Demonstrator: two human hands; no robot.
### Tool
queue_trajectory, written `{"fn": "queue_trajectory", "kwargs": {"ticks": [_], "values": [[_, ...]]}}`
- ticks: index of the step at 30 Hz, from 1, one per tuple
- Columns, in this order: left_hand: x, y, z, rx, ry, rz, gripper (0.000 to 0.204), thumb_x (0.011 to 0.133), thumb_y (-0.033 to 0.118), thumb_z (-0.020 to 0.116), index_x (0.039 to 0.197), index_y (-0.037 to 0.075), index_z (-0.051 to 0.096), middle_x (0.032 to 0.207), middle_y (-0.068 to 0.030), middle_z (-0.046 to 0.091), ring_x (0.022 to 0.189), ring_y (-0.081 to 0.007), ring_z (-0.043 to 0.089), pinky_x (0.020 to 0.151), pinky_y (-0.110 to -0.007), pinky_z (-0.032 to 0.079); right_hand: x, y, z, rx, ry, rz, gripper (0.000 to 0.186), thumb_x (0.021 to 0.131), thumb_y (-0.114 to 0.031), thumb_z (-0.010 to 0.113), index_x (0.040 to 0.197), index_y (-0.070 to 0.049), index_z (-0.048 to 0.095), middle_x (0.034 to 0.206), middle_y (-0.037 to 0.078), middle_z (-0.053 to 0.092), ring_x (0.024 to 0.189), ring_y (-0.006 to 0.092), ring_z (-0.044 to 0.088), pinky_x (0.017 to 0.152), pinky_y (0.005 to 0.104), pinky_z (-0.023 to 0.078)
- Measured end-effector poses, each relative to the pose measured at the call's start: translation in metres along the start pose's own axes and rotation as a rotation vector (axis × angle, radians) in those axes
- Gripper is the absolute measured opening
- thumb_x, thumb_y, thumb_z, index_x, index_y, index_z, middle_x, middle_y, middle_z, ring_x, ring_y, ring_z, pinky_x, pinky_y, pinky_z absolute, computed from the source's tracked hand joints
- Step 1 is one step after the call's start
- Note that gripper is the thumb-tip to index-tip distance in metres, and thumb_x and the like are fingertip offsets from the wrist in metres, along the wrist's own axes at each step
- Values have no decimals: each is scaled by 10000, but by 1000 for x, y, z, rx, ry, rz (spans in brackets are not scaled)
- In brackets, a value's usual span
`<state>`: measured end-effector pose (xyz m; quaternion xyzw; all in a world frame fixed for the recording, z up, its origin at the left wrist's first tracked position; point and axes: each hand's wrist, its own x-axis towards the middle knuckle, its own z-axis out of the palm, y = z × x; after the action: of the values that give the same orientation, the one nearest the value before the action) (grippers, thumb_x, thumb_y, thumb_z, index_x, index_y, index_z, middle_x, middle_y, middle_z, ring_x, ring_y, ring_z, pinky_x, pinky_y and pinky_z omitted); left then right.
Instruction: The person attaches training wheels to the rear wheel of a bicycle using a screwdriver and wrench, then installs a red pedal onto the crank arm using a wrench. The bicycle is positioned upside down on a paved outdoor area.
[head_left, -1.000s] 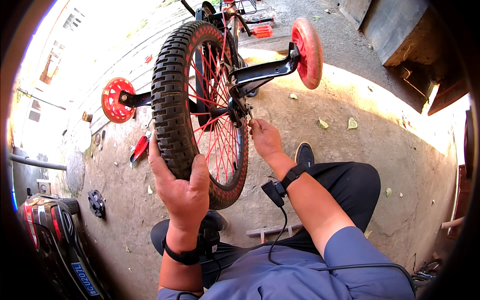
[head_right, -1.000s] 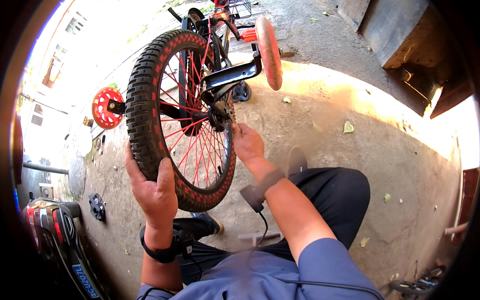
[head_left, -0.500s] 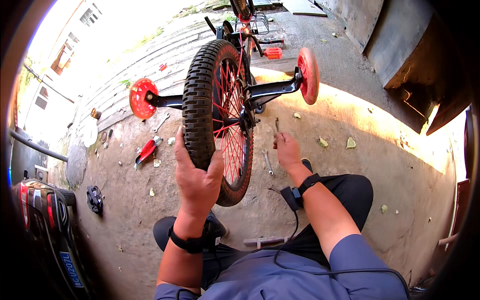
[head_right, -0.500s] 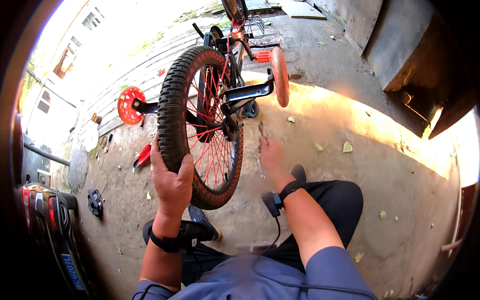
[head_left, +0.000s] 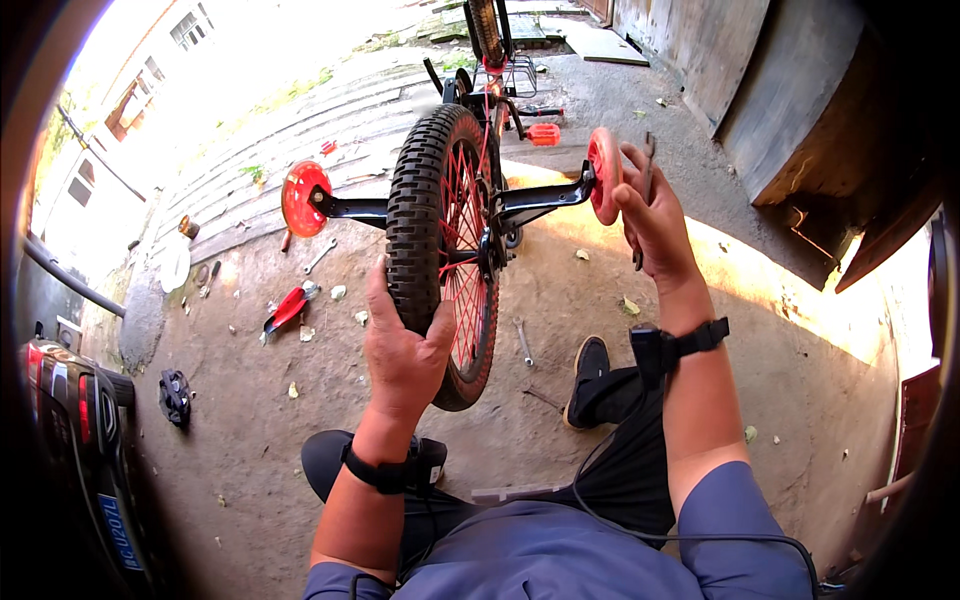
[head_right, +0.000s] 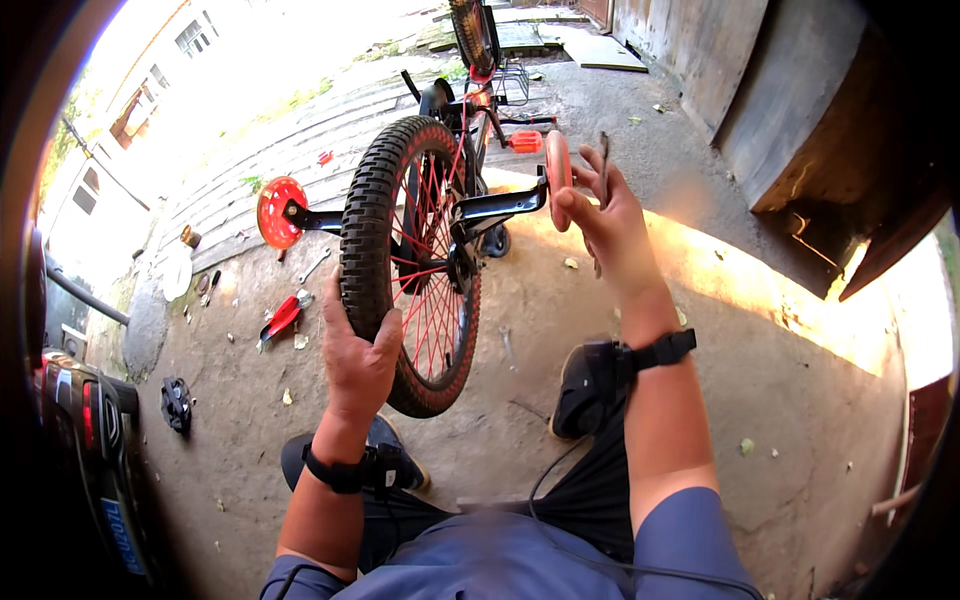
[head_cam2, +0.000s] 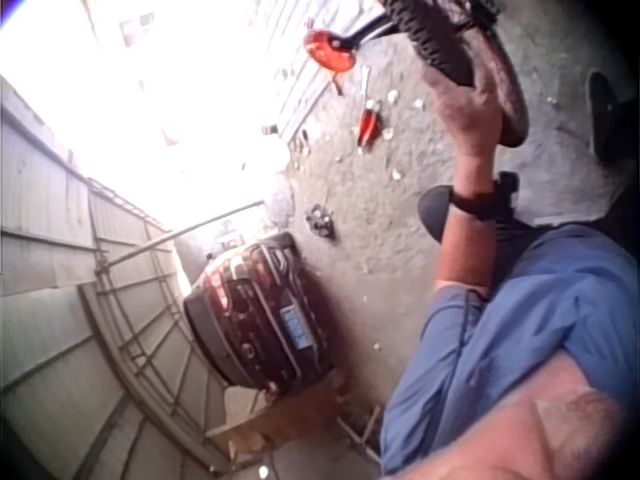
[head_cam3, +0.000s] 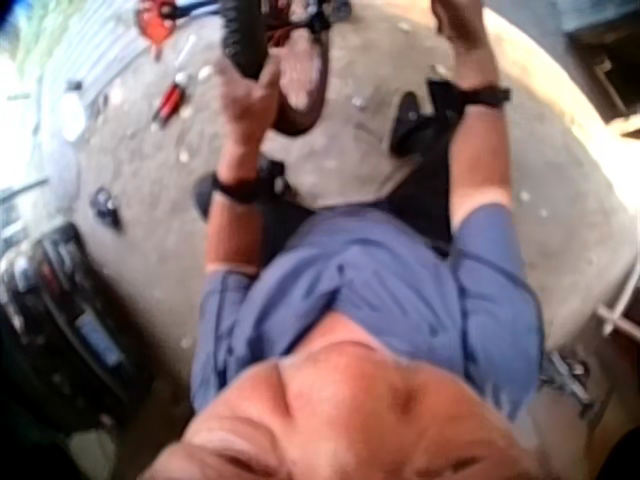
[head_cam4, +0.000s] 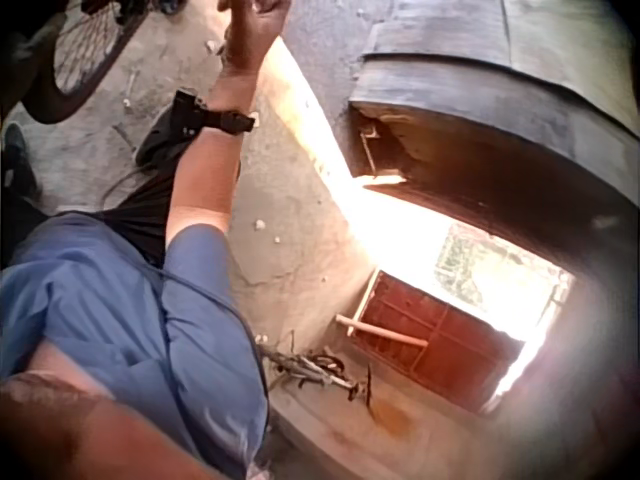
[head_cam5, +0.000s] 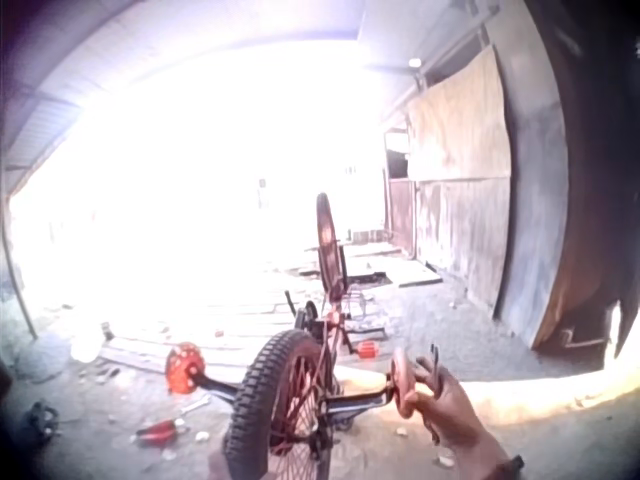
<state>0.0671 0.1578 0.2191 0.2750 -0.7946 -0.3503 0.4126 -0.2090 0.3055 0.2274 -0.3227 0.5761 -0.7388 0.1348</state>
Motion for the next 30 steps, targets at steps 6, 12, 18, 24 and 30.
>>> {"fn": "queue_trajectory", "kwargs": {"ticks": [6,12,18,24,30], "values": [[-3,2,-1,-78,-42,-62,664,866,85,674,1431,-18,341,1054,-115,639,889,-181,638,813,-321,524,16,-14,-4,-38,-102,84,950,836,-433,785,1455,92,292,1147,137,673,580,15,465,453,183,311],[-2,-8,-1,-24,-12,9,760,840,147,724,1461,4,310,1044,-155,678,852,-260,691,772,-361,549,16,-31,15,-101,-57,70,703,862,-566,692,1211,27,549,750,14,606,486,17,413,416,197,291],[-3,-11,0,-58,-30,-10,762,836,153,726,1457,3,313,1038,-155,679,852,-258,692,771,-363,549,38,-43,18,-256,-1,111,644,864,-645,640,1011,-18,621,564,-26,487,397,42,376,362,225,272],[-2,-7,1,-62,-30,-45,733,847,155,720,1448,2,330,1029,-149,679,843,-236,690,761,-350,547,8,-19,-3,-408,13,61,607,796,-425,794,1165,16,601,821,65,640,699,100,589,616,248,472],[2,1,-2,-13,-52,-36,706,864,130,701,1456,13,335,1034,-106,630,848,-184,625,773,-322,528,-87,23,-65,-332,33,562,553,826,-157,794,1257,57,520,1114,143,627,1066,197,615,913,324,501]]}}
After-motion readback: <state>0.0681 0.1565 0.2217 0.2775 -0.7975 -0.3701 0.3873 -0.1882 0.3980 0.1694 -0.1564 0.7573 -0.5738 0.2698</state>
